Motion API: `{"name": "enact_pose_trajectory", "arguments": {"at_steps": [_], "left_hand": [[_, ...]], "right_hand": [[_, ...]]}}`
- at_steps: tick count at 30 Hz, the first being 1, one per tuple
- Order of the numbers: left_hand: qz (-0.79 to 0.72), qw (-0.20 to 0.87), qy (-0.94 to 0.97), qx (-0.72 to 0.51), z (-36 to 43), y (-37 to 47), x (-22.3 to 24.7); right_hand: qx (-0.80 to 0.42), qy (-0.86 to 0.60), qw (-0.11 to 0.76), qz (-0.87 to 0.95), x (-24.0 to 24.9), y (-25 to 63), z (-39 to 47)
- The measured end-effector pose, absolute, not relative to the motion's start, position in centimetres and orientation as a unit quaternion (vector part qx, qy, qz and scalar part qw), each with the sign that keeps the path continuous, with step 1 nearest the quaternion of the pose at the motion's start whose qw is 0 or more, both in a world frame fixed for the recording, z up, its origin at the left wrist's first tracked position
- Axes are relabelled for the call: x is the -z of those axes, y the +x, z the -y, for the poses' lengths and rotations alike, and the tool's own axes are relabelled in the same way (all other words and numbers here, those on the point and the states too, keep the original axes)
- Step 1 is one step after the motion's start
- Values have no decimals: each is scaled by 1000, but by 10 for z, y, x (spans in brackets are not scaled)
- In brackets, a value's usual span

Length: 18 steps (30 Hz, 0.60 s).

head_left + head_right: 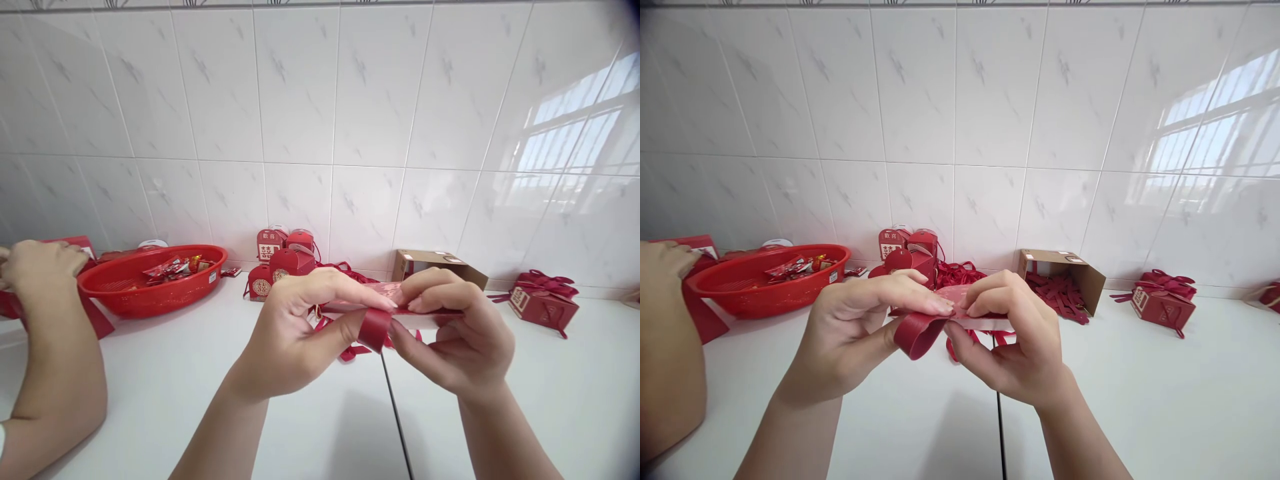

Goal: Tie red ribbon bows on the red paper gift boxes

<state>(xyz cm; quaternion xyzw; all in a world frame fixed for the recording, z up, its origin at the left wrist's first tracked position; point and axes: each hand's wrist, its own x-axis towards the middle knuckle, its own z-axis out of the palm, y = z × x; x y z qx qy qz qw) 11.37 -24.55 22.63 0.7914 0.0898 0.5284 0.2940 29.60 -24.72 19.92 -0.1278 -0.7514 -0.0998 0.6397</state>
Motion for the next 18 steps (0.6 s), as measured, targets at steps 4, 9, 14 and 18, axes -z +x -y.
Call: {"name": "enact_pose_trajectory", "arguments": {"at_steps": [4, 9, 14, 18], "left_hand": [[-62, 298, 806, -508, 245, 107, -227], [-39, 312, 818, -481, 246, 102, -232], [-69, 326, 788, -517, 247, 106, -234], [-120, 314, 792, -509, 250, 109, -232]], "right_hand": [[122, -117, 640, 750, -199, 295, 247], [153, -101, 639, 747, -200, 293, 249], [179, -108, 631, 747, -201, 292, 250], [189, -106, 627, 748, -202, 293, 250]]}}
